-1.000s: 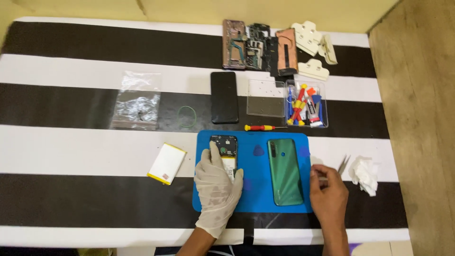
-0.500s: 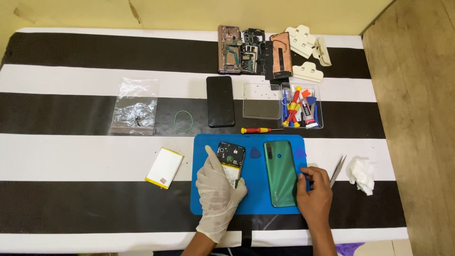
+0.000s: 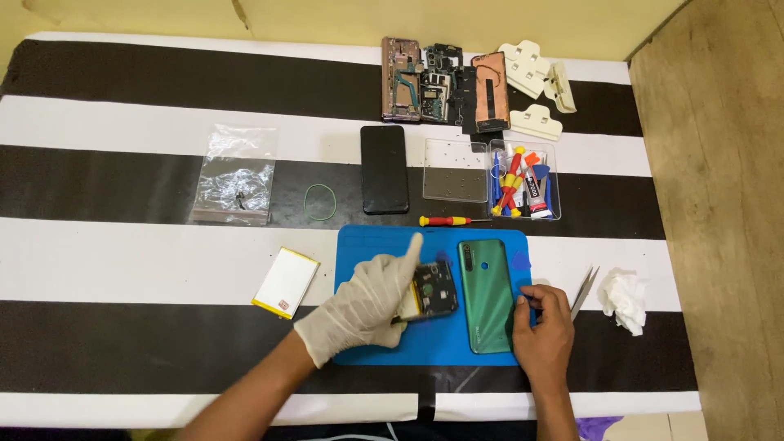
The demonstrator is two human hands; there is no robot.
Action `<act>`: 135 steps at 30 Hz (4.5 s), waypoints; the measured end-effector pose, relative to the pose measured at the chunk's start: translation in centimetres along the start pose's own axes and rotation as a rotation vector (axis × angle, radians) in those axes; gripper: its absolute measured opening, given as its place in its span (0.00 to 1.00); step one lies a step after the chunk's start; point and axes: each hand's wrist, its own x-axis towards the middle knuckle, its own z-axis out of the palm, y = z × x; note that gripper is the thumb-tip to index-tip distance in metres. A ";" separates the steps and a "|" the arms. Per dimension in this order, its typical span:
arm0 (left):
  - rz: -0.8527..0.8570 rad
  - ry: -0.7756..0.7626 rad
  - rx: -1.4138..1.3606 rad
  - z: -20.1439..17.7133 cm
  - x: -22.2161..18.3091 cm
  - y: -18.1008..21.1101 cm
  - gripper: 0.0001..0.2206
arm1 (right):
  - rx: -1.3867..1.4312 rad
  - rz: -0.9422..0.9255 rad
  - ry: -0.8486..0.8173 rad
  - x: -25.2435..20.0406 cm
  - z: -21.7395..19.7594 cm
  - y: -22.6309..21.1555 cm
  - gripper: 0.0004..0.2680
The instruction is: Disassembling a mobile phone by unscrewing internal components and prying off the internal frame.
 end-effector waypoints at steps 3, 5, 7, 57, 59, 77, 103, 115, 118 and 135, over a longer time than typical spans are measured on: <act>0.105 -0.135 0.125 -1.0 0.3 -0.6 0.62 | -0.008 -0.029 0.012 0.0 0.1 0.1 0.04; 0.123 -0.134 0.104 -1.6 0.4 -0.7 0.62 | -0.007 -0.054 0.014 -0.2 0.1 0.4 0.04; 0.149 -0.130 0.090 -2.2 0.9 -1.1 0.62 | -0.003 -0.078 0.027 0.0 0.2 0.4 0.04; -0.351 0.502 -0.732 -3.8 -0.9 -0.7 0.19 | -0.053 -0.693 -0.072 7.4 5.4 -8.3 0.15; -0.441 0.278 -0.918 -7.2 -0.2 1.5 0.26 | -0.061 -0.795 -0.038 5.7 4.0 -9.7 0.14; -0.333 0.273 -1.523 -0.2 1.3 0.7 0.15 | -0.342 0.411 -0.006 3.4 -3.4 1.9 0.19; -0.286 0.783 -0.992 2.9 3.2 -0.6 0.08 | 0.657 -0.300 -0.340 8.8 7.3 -10.8 0.06; -0.257 0.801 -1.055 4.6 3.0 -0.9 0.08 | 0.701 -0.344 -0.276 8.7 7.2 -11.0 0.04; -0.270 0.762 -1.102 2.5 2.7 0.0 0.07 | 0.670 -0.261 -0.280 9.0 7.1 -10.4 0.03; -0.311 0.731 -1.088 4.9 3.0 -1.4 0.08 | 0.798 -0.328 -0.328 9.2 6.9 -11.1 0.03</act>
